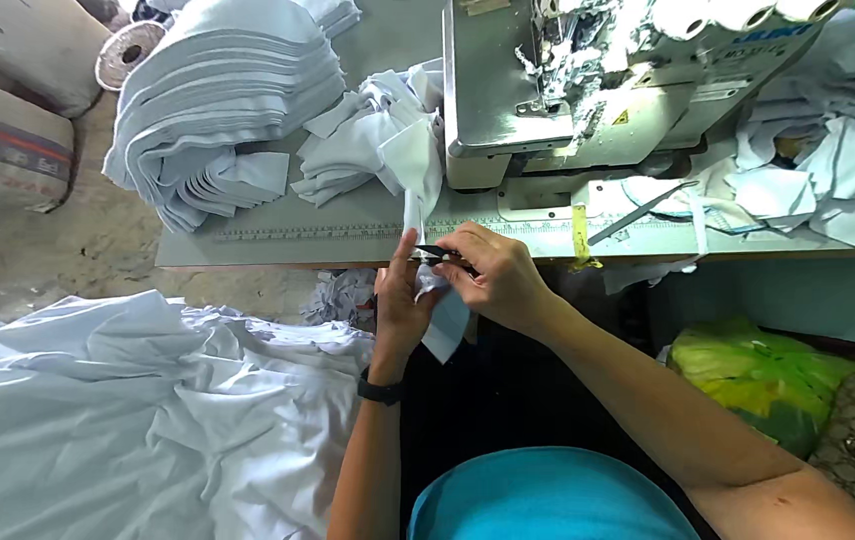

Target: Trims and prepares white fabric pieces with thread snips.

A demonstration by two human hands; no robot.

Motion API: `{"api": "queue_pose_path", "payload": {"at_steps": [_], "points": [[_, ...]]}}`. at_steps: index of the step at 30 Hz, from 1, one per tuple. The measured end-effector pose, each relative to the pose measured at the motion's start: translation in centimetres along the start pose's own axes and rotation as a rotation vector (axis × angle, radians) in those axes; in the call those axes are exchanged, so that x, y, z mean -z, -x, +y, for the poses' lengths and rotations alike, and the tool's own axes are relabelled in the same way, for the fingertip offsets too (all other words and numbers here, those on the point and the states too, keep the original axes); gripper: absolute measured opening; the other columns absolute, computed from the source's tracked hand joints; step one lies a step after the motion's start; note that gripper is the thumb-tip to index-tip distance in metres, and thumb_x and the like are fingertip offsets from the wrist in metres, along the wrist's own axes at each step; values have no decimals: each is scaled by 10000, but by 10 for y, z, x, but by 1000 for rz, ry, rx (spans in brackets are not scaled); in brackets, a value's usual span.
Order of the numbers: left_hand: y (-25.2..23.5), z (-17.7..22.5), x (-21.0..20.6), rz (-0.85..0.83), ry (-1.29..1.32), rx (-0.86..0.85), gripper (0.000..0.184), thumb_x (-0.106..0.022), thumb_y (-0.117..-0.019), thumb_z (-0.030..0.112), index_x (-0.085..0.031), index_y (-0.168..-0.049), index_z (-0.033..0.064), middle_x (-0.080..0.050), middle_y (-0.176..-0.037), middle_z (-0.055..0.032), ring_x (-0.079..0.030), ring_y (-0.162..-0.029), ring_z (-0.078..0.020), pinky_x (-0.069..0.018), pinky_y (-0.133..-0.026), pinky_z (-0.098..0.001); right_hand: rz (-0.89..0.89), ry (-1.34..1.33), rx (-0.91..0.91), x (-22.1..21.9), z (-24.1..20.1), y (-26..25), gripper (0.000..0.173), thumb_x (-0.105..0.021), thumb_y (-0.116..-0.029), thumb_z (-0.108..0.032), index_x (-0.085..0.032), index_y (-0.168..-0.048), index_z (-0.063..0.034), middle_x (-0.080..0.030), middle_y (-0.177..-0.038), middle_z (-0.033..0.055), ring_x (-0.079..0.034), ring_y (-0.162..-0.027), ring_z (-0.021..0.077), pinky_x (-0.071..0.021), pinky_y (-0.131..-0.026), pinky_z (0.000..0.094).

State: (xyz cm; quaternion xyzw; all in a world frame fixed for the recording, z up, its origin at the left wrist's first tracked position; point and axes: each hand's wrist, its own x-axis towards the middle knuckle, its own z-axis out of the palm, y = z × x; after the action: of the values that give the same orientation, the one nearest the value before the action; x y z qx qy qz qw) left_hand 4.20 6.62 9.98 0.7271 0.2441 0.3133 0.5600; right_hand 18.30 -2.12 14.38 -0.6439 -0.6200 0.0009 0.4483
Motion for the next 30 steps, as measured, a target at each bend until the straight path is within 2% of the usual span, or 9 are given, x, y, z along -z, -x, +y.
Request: {"api": "queue_pose_path", "payload": {"at_steps": [2, 4, 9, 13, 18, 21, 23, 27, 30], "points": [[-3, -6, -10, 226, -263, -106, 354, -721, -888, -9, -652, -1233, -43, -716, -1094, -127, -693, -963, -129, -570, -880, -308, 0, -15, -2, -5, 0, -4, 154, -679, -914, -59, -724, -1022, 40, -684, -908, 156, -672, -720, 232, -538, -582, 335], [-6, -12, -13, 358, -400, -158, 100, -706, -916, 15, -713, -1002, -35, -715, -970, -126, -696, -858, -121, -579, -802, -279, 13, -51, -7, -11, 0, -7, 144, -641, -942, -53, -731, -998, 45, -683, -872, 154, -675, -729, 235, -549, -610, 340], [-47, 0, 19, 314, -527, -209, 232, -630, -994, 102, -661, -1136, -79, -594, -1295, -239, -573, -1238, -308, -465, -1071, -393, 115, -116, -214, -6, 5, -15, 185, -683, -938, -96, -719, -1033, 58, -678, -864, 142, -646, -722, 186, -548, -661, 312], [-138, 87, 49, 281, -701, -184, 374, -536, -1026, 155, -612, -1225, -153, -662, -1197, -306, -638, -1175, -355, -457, -1053, -448, 185, -217, -251, -1, 4, -17, 197, -689, -928, -99, -695, -1041, 62, -648, -844, 98, -564, -680, 61, -481, -623, 174], [-126, 207, 67, 444, -771, -370, 188, -575, -935, 42, -558, -748, 39, -475, -666, 27, -476, -606, -15, -407, -570, -206, 186, -227, -254, 14, 9, -3, 190, -683, -934, -107, -701, -1056, 38, -635, -851, 61, -543, -684, 23, -456, -613, 139], [-55, 195, 81, 392, -746, -392, 179, -564, -1028, 133, -580, -948, -25, -542, -758, -17, -520, -628, -15, -451, -560, -194, 122, -212, -306, 22, 17, 17, 193, -674, -934, -111, -702, -1059, 34, -645, -862, 68, -558, -701, 41, -474, -629, 162], [-17, 164, 86, 179, -655, -284, 277, -589, -1045, 186, -541, -1272, 34, -647, -1024, 16, -645, -887, -2, -559, -777, -211, 27, -187, -336, 26, 24, 36, 194, -677, -940, -145, -702, -1065, 1, -657, -881, 63, -573, -702, 46, -496, -637, 172], [39, 91, 93, 45, -192, -155, 226, -668, -982, 181, -652, -1157, 323, -666, -1098, 200, -652, -985, 40, -582, -849, -204, -28, -224, -359, 25, 16, 55, 215, -707, -920, -169, -713, -1068, -14, -642, -879, 41, -576, -720, 24, -494, -652, 149], [73, 72, 90, 33, -61, -23, 248, -666, -987, 190, -656, -1176, 349, -704, -1133, 170, -686, -1006, -4, -595, -870, -228, -28, -360, -312, 18, -10, 56, 201, -704, -910, -133, -706, -1058, 3, -638, -874, 29, -564, -720, -3, -488, -645, 115]]}}
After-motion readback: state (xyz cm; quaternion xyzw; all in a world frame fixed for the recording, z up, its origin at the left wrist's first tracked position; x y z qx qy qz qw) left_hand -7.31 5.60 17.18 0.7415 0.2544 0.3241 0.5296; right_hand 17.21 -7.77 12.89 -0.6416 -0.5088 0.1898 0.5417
